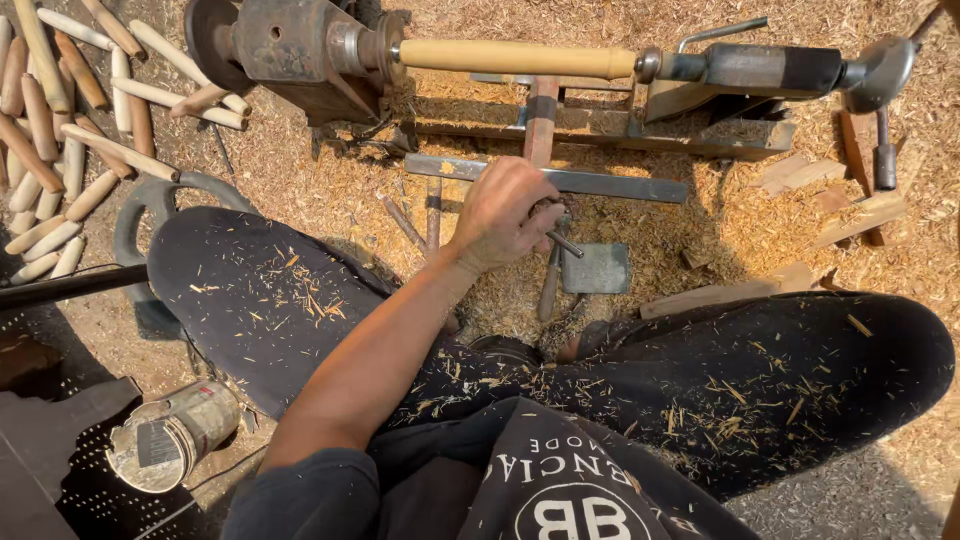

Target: The person uses a chisel to shape a piece of wood mounted on a lathe. They repeatedly apply the tool to the spinning wood to smooth and contour its surface, generating wood shavings. The person periodically stops to inspect the work and adjust the tool before resuming.

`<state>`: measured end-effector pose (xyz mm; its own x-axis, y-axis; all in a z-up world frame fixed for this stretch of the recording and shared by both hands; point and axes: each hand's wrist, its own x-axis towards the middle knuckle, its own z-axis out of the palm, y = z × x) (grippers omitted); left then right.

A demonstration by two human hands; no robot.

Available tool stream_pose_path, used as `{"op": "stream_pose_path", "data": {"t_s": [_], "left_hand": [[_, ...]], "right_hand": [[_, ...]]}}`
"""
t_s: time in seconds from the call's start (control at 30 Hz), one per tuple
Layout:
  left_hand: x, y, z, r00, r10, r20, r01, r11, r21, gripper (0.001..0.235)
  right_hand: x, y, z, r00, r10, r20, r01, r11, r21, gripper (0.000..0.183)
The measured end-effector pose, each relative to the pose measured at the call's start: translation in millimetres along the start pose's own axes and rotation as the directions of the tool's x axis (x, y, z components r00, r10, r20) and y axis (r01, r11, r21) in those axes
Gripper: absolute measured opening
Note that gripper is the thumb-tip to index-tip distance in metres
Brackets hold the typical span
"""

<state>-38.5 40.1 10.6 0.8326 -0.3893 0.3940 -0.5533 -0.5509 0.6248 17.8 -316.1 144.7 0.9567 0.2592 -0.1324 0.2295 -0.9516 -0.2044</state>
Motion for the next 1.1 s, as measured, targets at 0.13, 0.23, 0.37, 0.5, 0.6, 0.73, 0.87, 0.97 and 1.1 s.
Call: {"op": "stream_pose_path", "data": {"t_s": [0.13, 0.23, 0.37, 0.5, 0.6, 0.73, 0.87, 0.97, 1.1], "left_hand": [[-43.1, -18.9, 15.6, 0.889, -0.444, 0.111, 0.449, 0.893, -0.024, 0.029], [-43.9, -30.0, 30.3, 0.873, -0.488, -0.023, 0.487, 0.867, 0.104, 0.049], [-32.1, -43.6, 35.2, 0.683, -0.632, 0.367, 0.713, 0.687, -0.143, 0.043], [-14.6, -52.3, 46.7, 0.563, -0.729, 0.390, 0.805, 0.591, -0.057, 0.041], [-6.2, -66.6, 67.4, 0.748, -0.640, 0.176, 0.649, 0.760, 0.007, 0.040], [-11.7, -95.8, 92.5, 0.805, -0.590, 0.063, 0.593, 0.800, -0.086, 0.039], [7.1, -124.4, 97.6, 0.842, -0.538, -0.042, 0.532, 0.841, -0.098, 0.039], [13.5, -131.8, 97.5, 0.814, -0.581, -0.007, 0.578, 0.811, -0.088, 0.039], [22.6, -135.7, 95.8, 0.808, -0.587, -0.050, 0.577, 0.806, -0.133, 0.037]], "right_hand": [[1.3, -85.7, -18.2, 0.818, -0.085, 0.569, 0.115, 0.993, -0.017, 0.052], [-5.3, -157.0, 67.7, 0.590, -0.077, 0.804, 0.193, 0.980, -0.048, 0.052], [4.3, -170.6, 214.2, 0.925, -0.149, 0.349, 0.138, 0.989, 0.058, 0.054], [24.2, -147.5, 265.3, 0.882, 0.130, 0.452, -0.199, 0.974, 0.109, 0.040], [47.7, -145.2, 251.2, 0.914, 0.116, 0.388, -0.142, 0.989, 0.039, 0.039], [61.0, -154.6, 245.8, 0.885, 0.165, 0.436, -0.161, 0.986, -0.047, 0.040], [86.2, -150.1, 250.2, 0.978, 0.062, 0.201, -0.083, 0.992, 0.097, 0.038], [93.4, -150.1, 253.4, 0.947, 0.110, 0.302, -0.124, 0.992, 0.027, 0.036], [103.5, -155.9, 240.4, 0.952, 0.097, 0.292, -0.090, 0.995, -0.035, 0.035]]}}
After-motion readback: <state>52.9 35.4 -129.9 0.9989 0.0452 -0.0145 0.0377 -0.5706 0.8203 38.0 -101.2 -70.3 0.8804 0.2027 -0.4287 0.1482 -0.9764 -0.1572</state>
